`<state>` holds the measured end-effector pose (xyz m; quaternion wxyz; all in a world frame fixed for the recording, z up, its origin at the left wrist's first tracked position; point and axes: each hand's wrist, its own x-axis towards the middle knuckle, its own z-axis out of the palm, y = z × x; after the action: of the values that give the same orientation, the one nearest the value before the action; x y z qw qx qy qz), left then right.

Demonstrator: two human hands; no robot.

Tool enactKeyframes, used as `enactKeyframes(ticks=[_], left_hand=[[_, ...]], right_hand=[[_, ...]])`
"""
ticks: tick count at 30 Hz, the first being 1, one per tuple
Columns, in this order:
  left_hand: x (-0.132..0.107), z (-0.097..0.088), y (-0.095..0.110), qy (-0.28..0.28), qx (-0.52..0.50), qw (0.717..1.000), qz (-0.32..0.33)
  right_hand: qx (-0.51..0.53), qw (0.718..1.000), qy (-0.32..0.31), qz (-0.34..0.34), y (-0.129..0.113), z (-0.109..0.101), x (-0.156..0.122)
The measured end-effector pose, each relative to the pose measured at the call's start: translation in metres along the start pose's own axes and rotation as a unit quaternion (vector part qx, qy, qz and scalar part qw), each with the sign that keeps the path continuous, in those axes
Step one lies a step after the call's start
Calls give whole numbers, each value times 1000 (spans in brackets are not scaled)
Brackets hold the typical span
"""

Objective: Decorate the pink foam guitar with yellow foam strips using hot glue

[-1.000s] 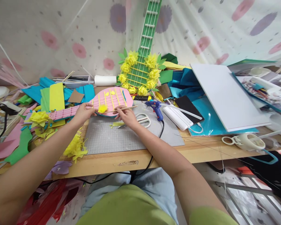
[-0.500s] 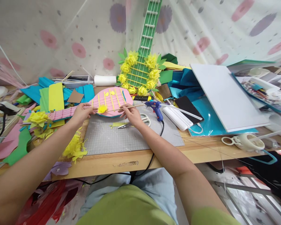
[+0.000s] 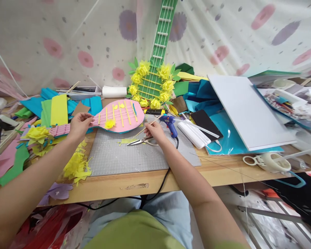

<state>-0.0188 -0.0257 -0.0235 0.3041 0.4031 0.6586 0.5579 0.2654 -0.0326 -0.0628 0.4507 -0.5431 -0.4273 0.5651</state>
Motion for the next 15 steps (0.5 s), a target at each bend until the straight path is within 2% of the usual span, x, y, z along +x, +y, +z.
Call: enactKeyframes(ticks=[3, 8, 11, 15], left_hand=[[-1, -1, -2, -26, -18, 999, -7], [1, 4, 0, -57, -17, 998, 11], [6, 9, 10, -60, 29, 997, 41], [22, 21, 27, -66, 139, 984, 89]], right_hand=[[-12, 998, -28, 57, 0, -6, 1], [-31, 995, -42, 91, -2, -8, 1], [-42, 994, -40, 98, -3, -7, 2], [-58, 992, -55, 101, -3, -5, 2]])
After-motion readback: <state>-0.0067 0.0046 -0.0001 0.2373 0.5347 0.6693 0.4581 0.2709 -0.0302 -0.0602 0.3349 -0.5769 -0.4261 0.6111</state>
